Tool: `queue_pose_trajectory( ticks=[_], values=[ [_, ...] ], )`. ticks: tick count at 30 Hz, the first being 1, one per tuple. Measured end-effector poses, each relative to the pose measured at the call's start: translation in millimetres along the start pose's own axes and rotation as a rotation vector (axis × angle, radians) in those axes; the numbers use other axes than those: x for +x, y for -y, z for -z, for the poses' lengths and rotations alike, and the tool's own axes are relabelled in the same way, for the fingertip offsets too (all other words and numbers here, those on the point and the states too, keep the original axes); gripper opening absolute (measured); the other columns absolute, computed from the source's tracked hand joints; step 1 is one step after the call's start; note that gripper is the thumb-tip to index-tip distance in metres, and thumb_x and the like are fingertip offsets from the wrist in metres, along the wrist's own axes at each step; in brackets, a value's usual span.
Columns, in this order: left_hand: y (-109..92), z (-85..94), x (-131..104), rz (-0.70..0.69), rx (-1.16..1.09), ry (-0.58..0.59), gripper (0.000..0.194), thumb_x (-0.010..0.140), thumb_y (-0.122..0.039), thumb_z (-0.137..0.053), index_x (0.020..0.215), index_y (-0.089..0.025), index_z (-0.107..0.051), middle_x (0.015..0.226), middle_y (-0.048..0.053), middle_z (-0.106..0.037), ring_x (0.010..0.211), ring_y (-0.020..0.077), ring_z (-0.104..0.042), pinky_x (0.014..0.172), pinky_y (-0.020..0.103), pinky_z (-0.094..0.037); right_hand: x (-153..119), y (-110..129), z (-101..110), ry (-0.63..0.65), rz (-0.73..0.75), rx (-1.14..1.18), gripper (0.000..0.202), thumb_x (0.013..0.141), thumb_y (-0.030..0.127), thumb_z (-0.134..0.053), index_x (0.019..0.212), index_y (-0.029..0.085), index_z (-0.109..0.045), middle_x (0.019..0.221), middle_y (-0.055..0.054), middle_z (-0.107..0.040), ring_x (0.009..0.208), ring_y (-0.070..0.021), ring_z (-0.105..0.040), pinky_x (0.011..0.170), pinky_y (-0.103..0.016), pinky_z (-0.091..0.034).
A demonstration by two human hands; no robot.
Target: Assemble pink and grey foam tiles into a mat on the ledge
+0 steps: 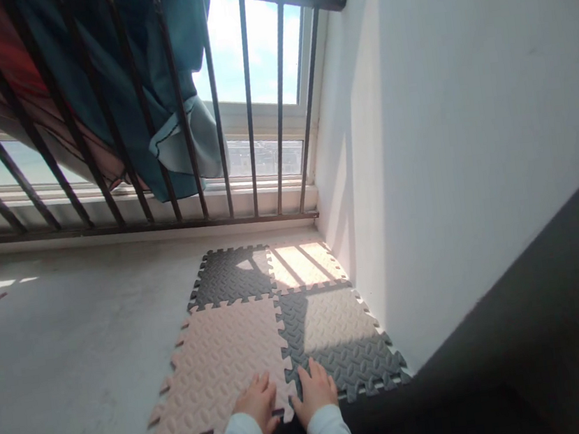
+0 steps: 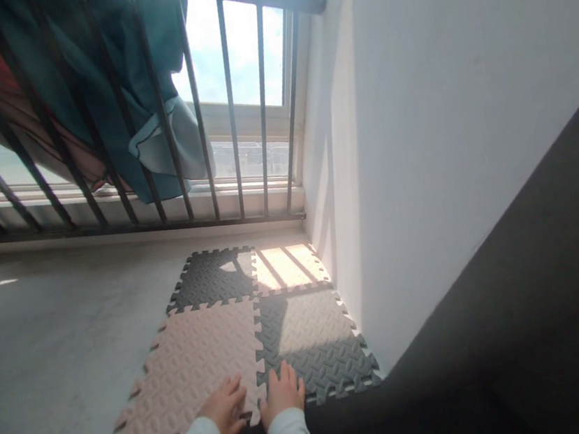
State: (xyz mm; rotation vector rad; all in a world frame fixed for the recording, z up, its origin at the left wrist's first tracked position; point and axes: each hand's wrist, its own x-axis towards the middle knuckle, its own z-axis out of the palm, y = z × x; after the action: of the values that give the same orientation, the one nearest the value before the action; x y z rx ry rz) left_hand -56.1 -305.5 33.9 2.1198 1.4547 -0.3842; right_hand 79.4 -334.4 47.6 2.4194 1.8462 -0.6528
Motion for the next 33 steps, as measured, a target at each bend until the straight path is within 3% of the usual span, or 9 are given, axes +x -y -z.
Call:
queue_pose_trajectory(
  ticks=[4, 11, 17, 21, 27, 33],
  values=[
    [-3.2, -12.8, -14.0, 0.039, 0.132, -0.040, 0.076, 0.063, -0.012, -0.053, 0.133, -0.022, -0.027, 0.144, 0.007, -0.017, 0.131, 0.0258, -0.014, 0.103, 0.047, -0.024, -13.9, 5.7, -7.0, 0.015, 0.011, -0.030, 0.058, 0.068, 0.033, -0.055, 0.124, 0.025, -0.043, 0.140, -0.008, -0.026, 0.128, -0.0247, -0.021, 0.102, -0.046, -0.021],
    [-15.3, -2.3, -13.4, 0.039, 0.183, -0.049, 0.070, 0.066, -0.011, -0.052, 0.132, -0.017, -0.030, 0.142, 0.014, -0.023, 0.129, 0.0274, -0.021, 0.100, 0.050, -0.028, -25.5, 4.6, -2.3, 0.065, 0.044, -0.061, 0.057, 0.076, 0.035, -0.048, 0.130, 0.025, -0.034, 0.142, -0.005, -0.021, 0.129, -0.0223, -0.018, 0.103, -0.048, -0.018],
    [-20.9, 8.0, -13.4, 0.052, 0.214, 0.006, 0.077, 0.060, -0.011, -0.056, 0.132, -0.015, -0.028, 0.142, 0.016, -0.022, 0.129, 0.0292, -0.021, 0.097, 0.051, -0.031, -31.3, -1.9, 3.2, 0.161, 0.109, -0.114, 0.051, 0.078, 0.025, -0.043, 0.129, 0.024, -0.035, 0.142, -0.007, -0.022, 0.129, -0.0238, -0.019, 0.099, -0.046, -0.027],
    [-20.5, 10.3, -8.5, 0.039, 0.238, 0.010, 0.080, 0.055, -0.011, -0.058, 0.130, -0.014, -0.032, 0.139, 0.017, -0.028, 0.126, 0.0300, -0.027, 0.095, 0.047, -0.036, -31.7, -3.6, 6.9, 0.226, 0.135, -0.144, 0.059, 0.073, 0.023, -0.050, 0.129, 0.028, -0.034, 0.142, -0.008, -0.022, 0.128, -0.0263, -0.021, 0.095, -0.047, -0.031],
    [-14.0, 15.0, -0.4, -0.082, 0.319, -0.033, 0.056, 0.056, -0.014, -0.059, 0.111, -0.017, -0.056, 0.119, 0.015, -0.053, 0.105, 0.0283, -0.052, 0.086, 0.037, -0.045, -34.5, 1.6, 11.2, 0.233, 0.130, -0.163, 0.053, 0.075, 0.020, -0.047, 0.127, 0.027, -0.038, 0.142, -0.009, -0.022, 0.127, -0.0286, -0.022, 0.095, -0.048, -0.031],
    [-2.2, 14.0, 13.1, -0.151, 0.238, -0.013, 0.037, 0.053, -0.012, -0.060, 0.089, -0.021, -0.065, 0.095, 0.007, -0.066, 0.094, 0.0271, -0.058, 0.082, 0.038, -0.046, -37.5, 10.7, 8.0, 0.227, 0.071, -0.142, 0.053, 0.076, 0.024, -0.045, 0.129, 0.020, -0.037, 0.141, -0.013, -0.021, 0.127, -0.0323, -0.021, 0.094, -0.046, -0.032]
  ],
)
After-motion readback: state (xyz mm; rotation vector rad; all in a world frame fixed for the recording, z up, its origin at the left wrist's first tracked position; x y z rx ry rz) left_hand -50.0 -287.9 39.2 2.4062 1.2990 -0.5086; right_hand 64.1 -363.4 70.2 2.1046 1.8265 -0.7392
